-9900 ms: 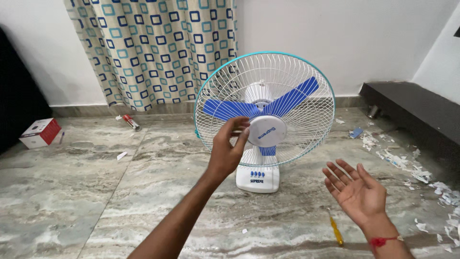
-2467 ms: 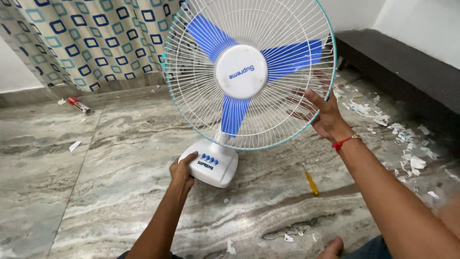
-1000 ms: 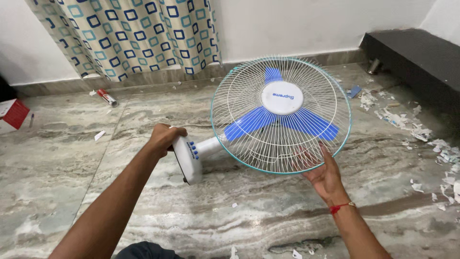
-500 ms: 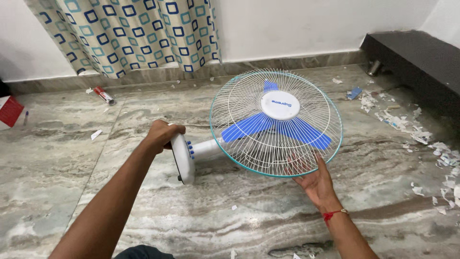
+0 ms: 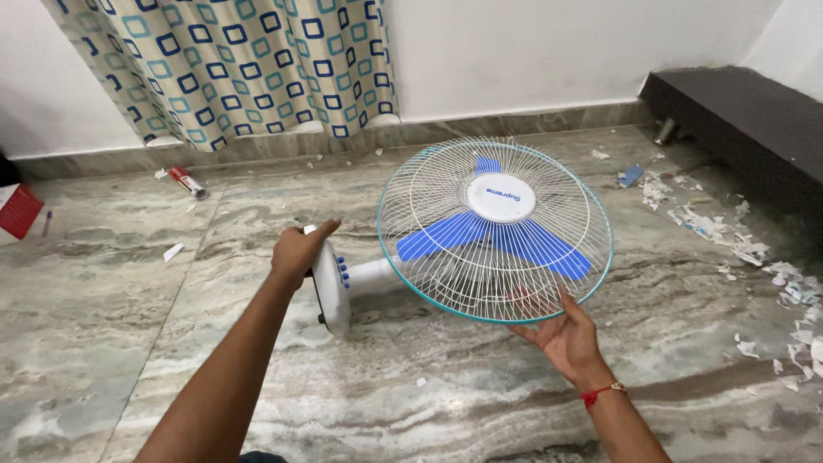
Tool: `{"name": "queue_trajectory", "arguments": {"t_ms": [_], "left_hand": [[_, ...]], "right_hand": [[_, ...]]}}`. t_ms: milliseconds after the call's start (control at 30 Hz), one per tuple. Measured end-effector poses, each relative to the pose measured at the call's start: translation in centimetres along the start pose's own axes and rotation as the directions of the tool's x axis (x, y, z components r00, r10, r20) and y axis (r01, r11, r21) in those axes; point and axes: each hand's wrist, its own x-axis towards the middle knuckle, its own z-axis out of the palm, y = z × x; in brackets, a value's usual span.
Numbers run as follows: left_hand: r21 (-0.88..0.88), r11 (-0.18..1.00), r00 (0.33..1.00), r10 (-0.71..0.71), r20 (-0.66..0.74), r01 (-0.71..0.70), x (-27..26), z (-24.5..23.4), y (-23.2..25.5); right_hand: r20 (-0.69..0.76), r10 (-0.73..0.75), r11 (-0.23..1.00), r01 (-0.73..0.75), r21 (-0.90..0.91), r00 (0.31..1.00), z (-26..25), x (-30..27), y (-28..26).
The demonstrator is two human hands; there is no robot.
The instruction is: The person disassembles a table fan by first removing the front grill, then the rear grill, and finally detaching the fan blades from the motor hub. A screwdriver is used to loosen the grill fastener.
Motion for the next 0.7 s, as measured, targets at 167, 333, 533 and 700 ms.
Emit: {"name": "queue_trajectory", "arguments": {"t_ms": [167,333,533,700], "left_hand": [[-0.102,0.995,0.996,0.023,0.088,-0.014,0.7,0.7,-1.1],[-0.257,0.962,0.991,0.116,0.071,-0.094,1.9,3.1,-3.2],[-0.346,0.932,0.988,0.141,0.063,-0.111,0.9,3.5,-4.2],[-0.331,0.937,0.993,0.119,0.015,-0.108,-1.4,4.0,-4.0]], "right_hand": [[0.04,-0.044,0.996,0.04,0.079,0.998,-0.3,-0.8,-0.4],[-0.004,-0.034,0.995,0.034,0.094,0.999,-0.5,-0.9,-0.4],[-0.095,0.036,0.998,-0.03,0.06,0.995,-0.3,-1.6,-0.7],[-0.22,0.128,0.985,-0.15,-0.083,0.967,-0.1,-1.0,-0.1]]}}
